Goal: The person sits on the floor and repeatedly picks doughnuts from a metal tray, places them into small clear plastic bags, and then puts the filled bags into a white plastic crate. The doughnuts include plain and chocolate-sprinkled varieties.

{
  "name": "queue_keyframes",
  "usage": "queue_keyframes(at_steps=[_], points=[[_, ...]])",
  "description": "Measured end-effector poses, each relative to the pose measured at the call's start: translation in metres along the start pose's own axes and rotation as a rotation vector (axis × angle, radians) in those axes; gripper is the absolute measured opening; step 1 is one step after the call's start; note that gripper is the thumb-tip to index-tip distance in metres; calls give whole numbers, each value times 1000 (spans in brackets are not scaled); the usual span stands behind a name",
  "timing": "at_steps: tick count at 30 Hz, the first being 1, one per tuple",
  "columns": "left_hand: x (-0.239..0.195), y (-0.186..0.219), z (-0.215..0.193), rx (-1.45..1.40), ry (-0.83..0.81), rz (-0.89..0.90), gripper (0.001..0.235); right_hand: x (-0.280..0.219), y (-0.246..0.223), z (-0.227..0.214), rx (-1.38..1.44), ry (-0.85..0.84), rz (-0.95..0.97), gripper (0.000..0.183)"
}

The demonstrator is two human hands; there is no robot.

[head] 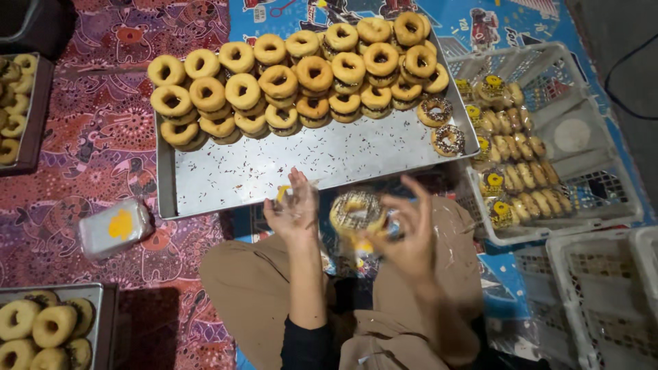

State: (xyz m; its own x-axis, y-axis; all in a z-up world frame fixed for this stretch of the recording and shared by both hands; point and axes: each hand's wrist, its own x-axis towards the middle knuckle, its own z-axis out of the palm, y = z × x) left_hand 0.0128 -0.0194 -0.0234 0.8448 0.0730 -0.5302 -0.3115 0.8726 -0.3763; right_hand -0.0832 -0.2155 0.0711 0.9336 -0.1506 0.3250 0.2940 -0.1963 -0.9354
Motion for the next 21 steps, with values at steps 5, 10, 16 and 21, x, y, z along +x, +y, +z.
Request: queue_keyframes(at_steps=[5,10,16,21], points=[[-46,-26,-28,351,-349,92,45,-20,-37,34,-469,29,-41,106],[-72,-27,-18,601,-517,81,62,-5,-19,53,-260,-257,-141,84],[-84,-11,-53,1046,-199,310,61,-15,-17,40,263,-208,-91,75],[-96,11,-44,1786,-867,537,20,17,-32,-2,-74,-860,188,73]])
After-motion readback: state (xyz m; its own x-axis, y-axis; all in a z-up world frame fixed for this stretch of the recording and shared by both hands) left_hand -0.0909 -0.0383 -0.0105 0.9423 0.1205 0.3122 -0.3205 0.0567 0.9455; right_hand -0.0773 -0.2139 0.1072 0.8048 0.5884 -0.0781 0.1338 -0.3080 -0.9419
